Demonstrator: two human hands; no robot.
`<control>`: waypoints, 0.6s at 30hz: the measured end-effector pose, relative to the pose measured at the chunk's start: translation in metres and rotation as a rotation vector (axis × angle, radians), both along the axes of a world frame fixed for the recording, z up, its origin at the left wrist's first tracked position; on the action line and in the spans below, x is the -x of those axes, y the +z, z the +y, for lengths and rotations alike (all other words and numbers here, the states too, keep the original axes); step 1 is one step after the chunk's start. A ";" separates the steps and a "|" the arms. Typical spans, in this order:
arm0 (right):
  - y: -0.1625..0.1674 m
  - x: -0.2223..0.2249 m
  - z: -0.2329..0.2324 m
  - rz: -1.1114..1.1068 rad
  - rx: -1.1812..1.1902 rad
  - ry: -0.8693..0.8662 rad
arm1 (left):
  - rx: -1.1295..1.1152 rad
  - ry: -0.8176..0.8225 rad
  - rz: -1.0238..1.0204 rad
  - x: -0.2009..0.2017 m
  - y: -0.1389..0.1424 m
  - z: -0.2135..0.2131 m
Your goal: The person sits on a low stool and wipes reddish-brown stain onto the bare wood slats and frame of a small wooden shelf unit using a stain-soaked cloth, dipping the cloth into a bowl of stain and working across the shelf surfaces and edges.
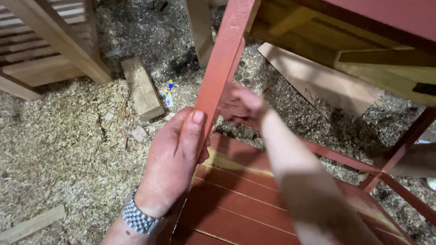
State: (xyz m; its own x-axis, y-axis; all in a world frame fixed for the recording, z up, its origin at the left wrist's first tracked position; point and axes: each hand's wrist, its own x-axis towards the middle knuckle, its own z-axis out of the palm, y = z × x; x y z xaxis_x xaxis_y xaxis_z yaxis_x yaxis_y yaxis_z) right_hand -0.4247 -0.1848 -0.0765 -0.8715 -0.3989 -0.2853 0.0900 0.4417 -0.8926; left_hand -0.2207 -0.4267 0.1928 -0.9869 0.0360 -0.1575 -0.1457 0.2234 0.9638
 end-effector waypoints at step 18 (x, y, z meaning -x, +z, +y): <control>0.028 -0.051 0.027 0.213 -0.228 -0.222 | -0.129 -0.009 -0.014 0.000 0.000 0.002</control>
State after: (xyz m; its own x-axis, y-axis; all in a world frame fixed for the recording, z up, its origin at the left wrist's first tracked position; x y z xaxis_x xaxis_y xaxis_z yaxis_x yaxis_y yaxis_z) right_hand -0.3733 -0.1578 -0.0488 -0.9789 -0.1409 -0.1479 0.0288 0.6216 -0.7828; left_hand -0.2202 -0.4247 0.1925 -0.9842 0.0655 -0.1644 -0.1576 0.0986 0.9826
